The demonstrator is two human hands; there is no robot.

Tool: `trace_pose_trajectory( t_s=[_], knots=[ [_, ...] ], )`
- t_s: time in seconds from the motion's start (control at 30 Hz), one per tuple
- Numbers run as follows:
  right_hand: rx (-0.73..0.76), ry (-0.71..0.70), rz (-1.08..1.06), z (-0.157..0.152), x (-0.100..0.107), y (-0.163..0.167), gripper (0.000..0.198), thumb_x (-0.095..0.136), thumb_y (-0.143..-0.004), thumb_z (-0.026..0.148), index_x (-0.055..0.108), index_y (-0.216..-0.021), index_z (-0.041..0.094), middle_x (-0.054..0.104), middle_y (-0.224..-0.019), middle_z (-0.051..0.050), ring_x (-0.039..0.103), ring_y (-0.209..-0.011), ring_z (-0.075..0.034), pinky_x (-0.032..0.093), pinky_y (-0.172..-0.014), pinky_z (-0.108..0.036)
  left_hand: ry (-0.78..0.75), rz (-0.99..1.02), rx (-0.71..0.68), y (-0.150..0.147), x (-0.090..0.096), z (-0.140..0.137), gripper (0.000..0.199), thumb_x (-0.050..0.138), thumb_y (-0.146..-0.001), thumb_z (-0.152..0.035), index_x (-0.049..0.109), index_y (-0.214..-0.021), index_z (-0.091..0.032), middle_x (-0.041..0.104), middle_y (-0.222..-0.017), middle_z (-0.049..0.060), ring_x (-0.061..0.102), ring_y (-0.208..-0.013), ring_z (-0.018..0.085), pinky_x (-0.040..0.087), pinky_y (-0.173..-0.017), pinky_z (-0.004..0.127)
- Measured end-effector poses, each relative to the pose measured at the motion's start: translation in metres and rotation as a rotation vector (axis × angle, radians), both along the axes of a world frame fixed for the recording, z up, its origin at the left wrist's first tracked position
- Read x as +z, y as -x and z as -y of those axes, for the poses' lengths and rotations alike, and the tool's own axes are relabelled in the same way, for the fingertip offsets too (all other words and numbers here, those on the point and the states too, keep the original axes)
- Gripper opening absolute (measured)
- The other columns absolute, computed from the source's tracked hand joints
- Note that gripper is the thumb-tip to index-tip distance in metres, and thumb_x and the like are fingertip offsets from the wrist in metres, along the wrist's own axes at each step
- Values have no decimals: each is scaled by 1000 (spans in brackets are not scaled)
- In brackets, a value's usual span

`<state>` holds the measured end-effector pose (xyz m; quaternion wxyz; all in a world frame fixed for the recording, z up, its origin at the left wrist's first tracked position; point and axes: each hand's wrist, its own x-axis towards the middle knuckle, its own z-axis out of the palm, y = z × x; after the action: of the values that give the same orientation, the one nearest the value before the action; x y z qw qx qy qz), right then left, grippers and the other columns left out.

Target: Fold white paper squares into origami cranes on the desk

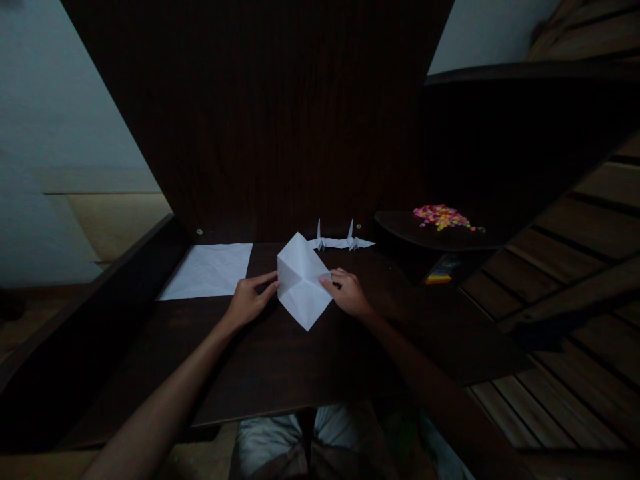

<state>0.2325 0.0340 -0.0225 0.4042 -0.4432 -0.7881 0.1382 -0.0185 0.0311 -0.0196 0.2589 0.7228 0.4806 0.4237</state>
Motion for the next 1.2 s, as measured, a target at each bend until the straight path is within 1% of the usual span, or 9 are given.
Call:
trace_pose_trajectory(
  t_s=[0.1, 0.23, 0.4, 0.47, 0.63, 0.73, 0.8, 0.9, 1.2],
  knots=[
    [29, -14, 27, 2, 2, 1, 37, 47, -91, 29, 55, -56, 19, 58, -63, -2, 50, -64, -15, 39, -64, -28, -88, -63, -15, -1, 3, 3, 32, 60, -80, -37, 70, -103, -16, 72, -103, 8, 67, -93, 26, 53, -85, 41],
    [89, -6, 97, 1, -1, 2, 35, 46, -91, 29, 60, -61, 18, 62, -68, -3, 54, -68, -16, 41, -68, -29, -191, -129, -131, -4, 8, 6, 22, 57, -82, -27, 71, -96, -17, 73, -96, 7, 67, -89, 22, 53, -83, 37],
    [182, 15, 181, 0, -9, 1, 21, 53, -86, 27, 69, -97, 18, 69, -99, -7, 60, -91, -19, 44, -84, -33, -198, -248, -288, -5, 5, 8, 18, 54, -81, -17, 70, -89, -16, 71, -91, 7, 66, -85, 19, 52, -80, 31],
    [218, 36, 228, 2, -10, 0, 28, 58, -82, 29, 68, -106, 19, 68, -107, -7, 59, -97, -20, 43, -89, -35, -202, -319, -328, -5, 3, 7, 18, 53, -80, -15, 69, -89, -16, 71, -91, 7, 65, -85, 19, 51, -80, 31],
    [229, 99, 439, 7, -6, -2, 46, 69, -71, 37, 65, -113, 20, 59, -126, -7, 50, -109, -28, 39, -95, -44, -193, -509, -444, -4, 3, 8, 24, 51, -76, -9, 69, -91, -17, 71, -95, 6, 64, -91, 20, 49, -84, 30],
    [231, 95, 476, 7, -5, -2, 38, 62, -77, 32, 65, -114, 21, 58, -128, -5, 48, -108, -26, 39, -95, -45, -203, -536, -417, -5, 4, 9, 19, 51, -80, -14, 68, -88, -17, 71, -91, 6, 65, -87, 19, 49, -81, 29],
    [221, 86, 459, 5, -7, -1, 33, 57, -83, 34, 67, -112, 21, 59, -126, -6, 48, -108, -25, 39, -94, -44, -220, -537, -383, -6, 4, 10, 19, 50, -86, -22, 68, -86, -17, 71, -85, 6, 65, -82, 18, 49, -77, 28],
    [195, 72, 445, 4, -11, 0, 36, 57, -84, 40, 66, -112, 21, 58, -127, -8, 46, -110, -26, 39, -93, -44, -240, -537, -331, -8, 3, 10, 24, 48, -89, -29, 68, -82, -16, 69, -80, 6, 64, -77, 18, 48, -72, 27],
    [162, 109, 461, 5, -12, 4, 38, 56, -85, 42, 63, -117, 23, 54, -132, -7, 45, -114, -25, 35, -94, -46, -285, -534, -215, -11, -5, 10, 20, 50, -85, -26, 63, -72, -16, 64, -73, 5, 60, -70, 16, 46, -68, 27]
  ],
)
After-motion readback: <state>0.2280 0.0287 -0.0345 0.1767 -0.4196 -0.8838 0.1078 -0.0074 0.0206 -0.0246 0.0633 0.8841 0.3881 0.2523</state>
